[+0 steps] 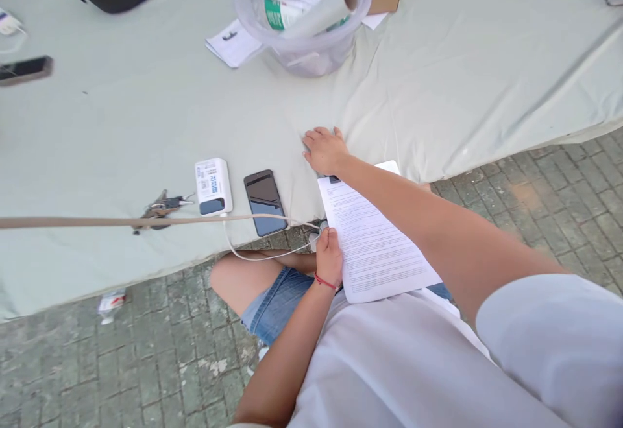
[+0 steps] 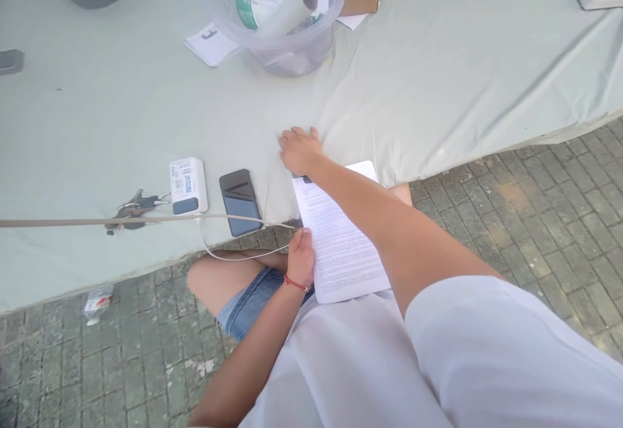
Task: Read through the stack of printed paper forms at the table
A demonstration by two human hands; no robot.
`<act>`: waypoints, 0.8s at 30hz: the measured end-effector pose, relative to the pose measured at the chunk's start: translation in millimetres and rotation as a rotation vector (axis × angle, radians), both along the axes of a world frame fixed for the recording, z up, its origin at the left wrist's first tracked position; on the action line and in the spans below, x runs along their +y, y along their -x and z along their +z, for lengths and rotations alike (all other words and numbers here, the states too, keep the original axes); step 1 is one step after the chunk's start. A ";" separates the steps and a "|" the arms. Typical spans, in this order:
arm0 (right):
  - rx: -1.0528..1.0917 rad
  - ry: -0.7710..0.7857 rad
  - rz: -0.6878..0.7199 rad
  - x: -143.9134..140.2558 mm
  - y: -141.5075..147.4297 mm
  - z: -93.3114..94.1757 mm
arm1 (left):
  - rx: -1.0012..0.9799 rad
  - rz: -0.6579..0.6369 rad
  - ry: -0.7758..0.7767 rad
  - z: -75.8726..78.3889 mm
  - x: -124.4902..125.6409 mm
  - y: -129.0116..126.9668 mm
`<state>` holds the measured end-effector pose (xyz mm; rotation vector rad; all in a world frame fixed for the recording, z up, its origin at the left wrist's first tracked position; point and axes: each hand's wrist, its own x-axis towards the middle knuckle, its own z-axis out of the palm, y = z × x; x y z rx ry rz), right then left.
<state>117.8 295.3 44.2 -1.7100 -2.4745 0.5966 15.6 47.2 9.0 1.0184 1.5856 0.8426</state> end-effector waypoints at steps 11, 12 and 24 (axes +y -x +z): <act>0.026 -0.074 -0.027 -3.2 1.6 -4.7 | -0.077 0.036 0.002 0.8 0.9 -2.3; 0.027 -0.081 -0.031 -3.5 1.7 -5.2 | -0.081 0.038 -0.001 0.9 0.9 -2.2; -0.003 -0.132 -0.065 -8.5 3.7 -5.8 | -0.104 0.047 0.005 -0.4 -1.1 -2.6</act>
